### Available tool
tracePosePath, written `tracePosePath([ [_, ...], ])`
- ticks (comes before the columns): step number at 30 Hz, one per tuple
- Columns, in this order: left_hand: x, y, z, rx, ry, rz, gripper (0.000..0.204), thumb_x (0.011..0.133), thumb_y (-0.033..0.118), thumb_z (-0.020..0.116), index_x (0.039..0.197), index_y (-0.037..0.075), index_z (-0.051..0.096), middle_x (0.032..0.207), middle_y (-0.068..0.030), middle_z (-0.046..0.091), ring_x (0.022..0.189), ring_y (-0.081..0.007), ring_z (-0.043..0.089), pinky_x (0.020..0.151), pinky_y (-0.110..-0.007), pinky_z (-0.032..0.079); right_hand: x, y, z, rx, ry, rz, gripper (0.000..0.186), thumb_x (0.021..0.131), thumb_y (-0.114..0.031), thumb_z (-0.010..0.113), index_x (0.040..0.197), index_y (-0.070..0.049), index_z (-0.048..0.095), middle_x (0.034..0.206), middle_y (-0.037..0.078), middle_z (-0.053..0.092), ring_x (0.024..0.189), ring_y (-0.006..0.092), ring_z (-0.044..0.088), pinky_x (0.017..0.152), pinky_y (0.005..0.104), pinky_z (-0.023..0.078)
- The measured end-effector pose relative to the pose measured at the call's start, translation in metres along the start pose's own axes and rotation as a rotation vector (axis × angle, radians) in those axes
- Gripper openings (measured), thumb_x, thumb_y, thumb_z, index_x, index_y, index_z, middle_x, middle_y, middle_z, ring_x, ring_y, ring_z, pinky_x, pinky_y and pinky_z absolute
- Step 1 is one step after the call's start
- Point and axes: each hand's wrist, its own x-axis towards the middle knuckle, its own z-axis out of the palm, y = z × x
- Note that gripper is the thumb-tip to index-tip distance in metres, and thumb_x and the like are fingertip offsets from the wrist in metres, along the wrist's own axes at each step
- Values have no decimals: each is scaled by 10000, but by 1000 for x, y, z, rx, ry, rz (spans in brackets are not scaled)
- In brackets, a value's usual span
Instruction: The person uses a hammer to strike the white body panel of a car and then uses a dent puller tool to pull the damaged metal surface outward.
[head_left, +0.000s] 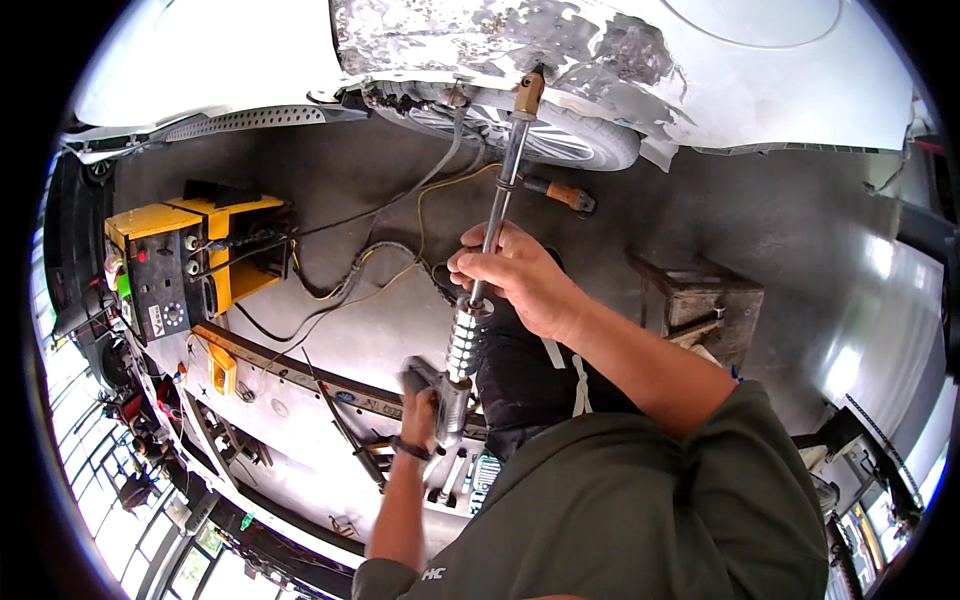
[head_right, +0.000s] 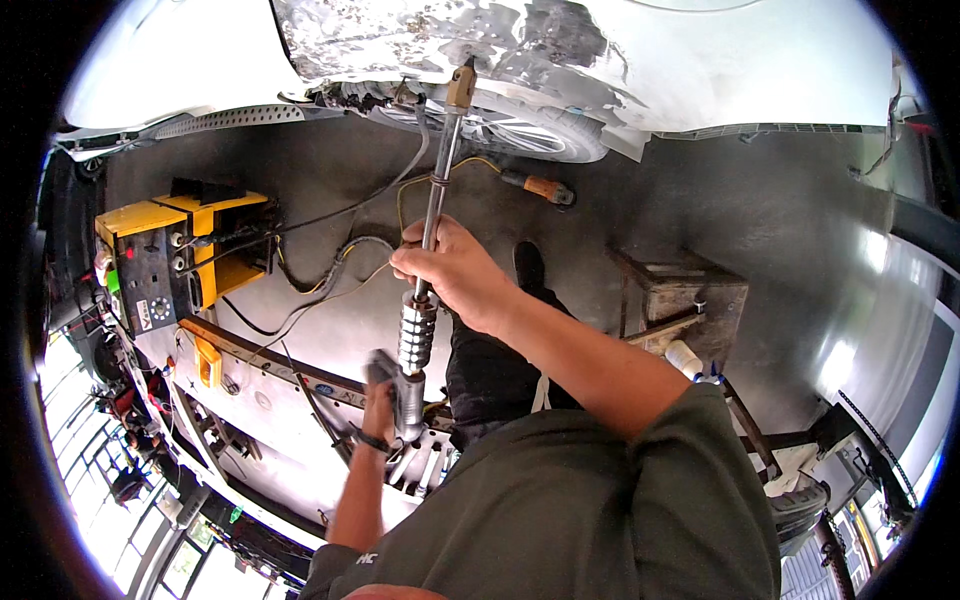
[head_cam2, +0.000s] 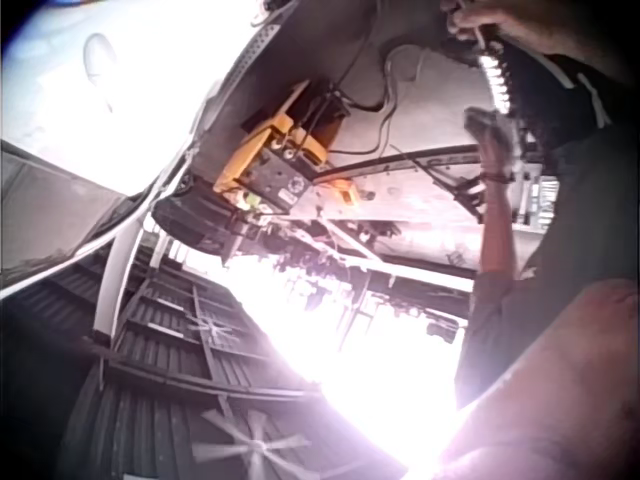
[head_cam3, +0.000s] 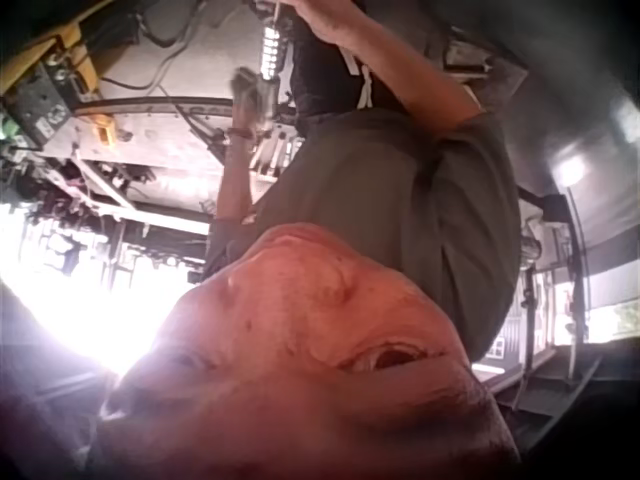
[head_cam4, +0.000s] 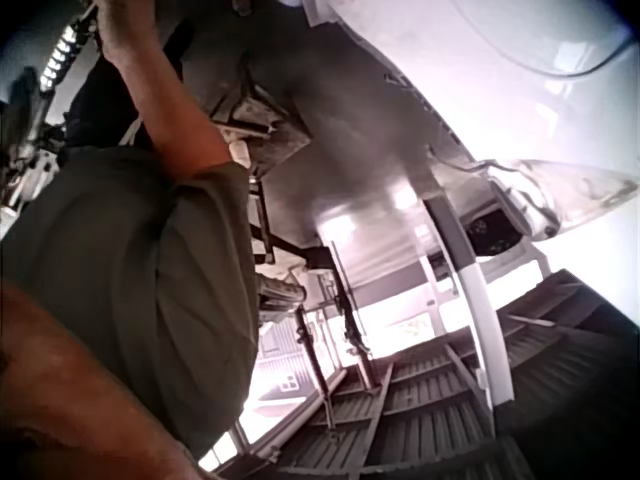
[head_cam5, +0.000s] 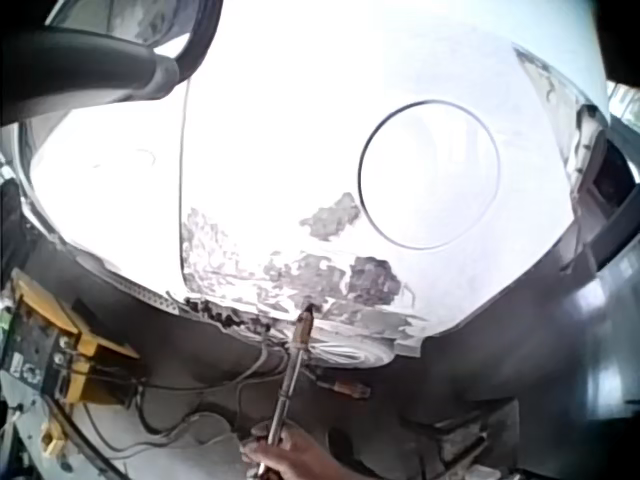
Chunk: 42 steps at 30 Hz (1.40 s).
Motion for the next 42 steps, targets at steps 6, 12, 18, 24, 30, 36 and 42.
tracePosePath([
  [6, -16, 12, 5, -233, -532, -754, 451, 1030, 493, 503, 1220, 111, 646, 958, -94, 745, 715, -224, 718, 623, -368, 614, -11, 24, -4, -183, 67, -46, 464, 876, -179, 719, 1166, 37, 428, 888, 80, 570, 803, 130, 578, 702, 306, 486],
  [12, -45, 30, 47, -498, -379, -580, 353, 1072, 425, 439, 1229, 153, 601, 900, -34, 708, 718, -162, 705, 629, -309, 596, -15, 5, 1, -98, -25, 53, 420, 891, -143, 718, 1157, 26, 442, 974, 111, 581, 890, 190, 646, 784, 343, 532],
  [18, -59, 55, 71, -407, -315, -474, 256, 1062, 294, 462, 1239, 142, 567, 909, -6, 664, 751, -133, 679, 641, -297, 580, -11, 2, -7, -131, 20, 60, 387, 900, -150, 722, 1147, -6, 461, 947, 73, 575, 863, 179, 664, 791, 316, 542],
  [24, -51, 12, 53, -299, -375, -375, 333, 1074, 285, 424, 1281, 87, 594, 982, -30, 694, 798, -140, 696, 673, -293, 592, -15, 3, 1, -98, 25, 33, 321, 924, -167, 679, 1106, -9, 468, 897, 79, 601, 835, 162, 648, 730, 319, 530],
  [30, -73, 52, 67, -399, -330, -476, 460, 1068, 490, 404, 1195, 106, 624, 844, -86, 722, 691, -218, 714, 592, -333, 588, -11, 75, -8, 37, -57, -56, 211, 942, -171, 686, 1053, -38, 566, 852, 75, 622, 757, 174, 647, 650, 321, 534],
  [36, -76, 39, 62, -415, -280, -452, 358, 1073, 435, 444, 1321, 187, 518, 808, -87, 688, 675, -215, 703, 571, -349, 587, 21, -1, -11, 15, 27, 197, 244, 916, -209, 747, 1033, -40, 616, 794, 65, 608, 617, 195, 633, 554, 358, 559],
  [42, -88, 40, 80, -275, -269, -343, 370, 1075, 269, 379, 1392, 122, 500, 1087, -64, 668, 867, -142, 676, 668, -274, 571, 11, 9, -15, -97, 71, 49, 279, 936, -300, 701, 1028, -52, 614, 769, 60, 618, 594, 206, 649, 511, 359, 535],
])
